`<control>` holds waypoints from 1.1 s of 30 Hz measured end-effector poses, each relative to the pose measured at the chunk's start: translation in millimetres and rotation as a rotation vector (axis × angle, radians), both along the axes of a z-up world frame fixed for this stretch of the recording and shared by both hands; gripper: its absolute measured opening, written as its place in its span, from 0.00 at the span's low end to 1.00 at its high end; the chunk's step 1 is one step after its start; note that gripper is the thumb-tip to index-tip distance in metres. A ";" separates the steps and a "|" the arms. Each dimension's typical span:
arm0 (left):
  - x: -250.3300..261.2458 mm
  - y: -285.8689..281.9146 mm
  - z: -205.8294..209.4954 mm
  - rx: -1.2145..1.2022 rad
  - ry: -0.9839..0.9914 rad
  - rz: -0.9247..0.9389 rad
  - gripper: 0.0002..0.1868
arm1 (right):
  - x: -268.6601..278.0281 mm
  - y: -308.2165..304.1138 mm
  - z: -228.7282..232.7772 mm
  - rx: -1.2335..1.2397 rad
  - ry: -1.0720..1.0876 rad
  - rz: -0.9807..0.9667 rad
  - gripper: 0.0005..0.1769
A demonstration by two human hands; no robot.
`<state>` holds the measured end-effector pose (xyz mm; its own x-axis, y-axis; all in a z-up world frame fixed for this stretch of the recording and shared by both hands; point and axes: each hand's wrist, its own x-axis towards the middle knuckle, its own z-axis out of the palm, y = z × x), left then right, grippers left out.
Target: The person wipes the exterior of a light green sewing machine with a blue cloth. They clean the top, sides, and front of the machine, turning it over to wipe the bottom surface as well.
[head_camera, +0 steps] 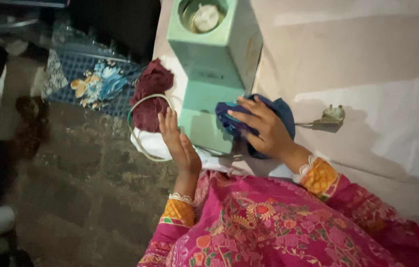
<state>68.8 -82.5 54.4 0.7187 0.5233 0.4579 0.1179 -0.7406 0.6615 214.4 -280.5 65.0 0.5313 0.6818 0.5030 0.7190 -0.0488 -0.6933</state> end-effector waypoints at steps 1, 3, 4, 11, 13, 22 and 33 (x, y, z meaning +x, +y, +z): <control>-7.8 1.5 -1.1 -0.016 0.003 0.027 0.33 | 1.9 3.9 0.4 -0.023 -0.018 0.016 0.30; -17.2 9.7 -4.2 -0.041 0.003 0.071 0.33 | 8.2 14.3 1.1 -0.059 -0.045 0.000 0.31; -21.0 14.0 -6.6 -0.059 -0.008 0.094 0.33 | 10.0 17.8 2.4 -0.078 -0.050 -0.028 0.30; -41.6 31.0 -49.2 -0.488 -0.044 0.082 0.32 | 5.7 63.2 3.7 -0.241 -0.193 0.041 0.28; -51.9 27.2 -56.2 -0.583 -0.006 0.019 0.32 | -2.4 71.1 4.7 -0.310 -0.160 0.124 0.28; -47.6 71.0 -71.8 -0.752 0.084 -0.075 0.30 | -46.6 71.2 31.3 -0.556 -0.253 0.220 0.52; -10.4 119.1 -69.0 -0.579 0.441 -0.306 0.32 | -69.0 84.8 22.8 -0.642 -0.213 -0.085 0.57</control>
<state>58.4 36.6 -14.5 0.9210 0.3411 -0.1881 0.3060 -0.3346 0.8913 145.4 -195.7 87.8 0.5304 0.8403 0.1126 0.8122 -0.4656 -0.3514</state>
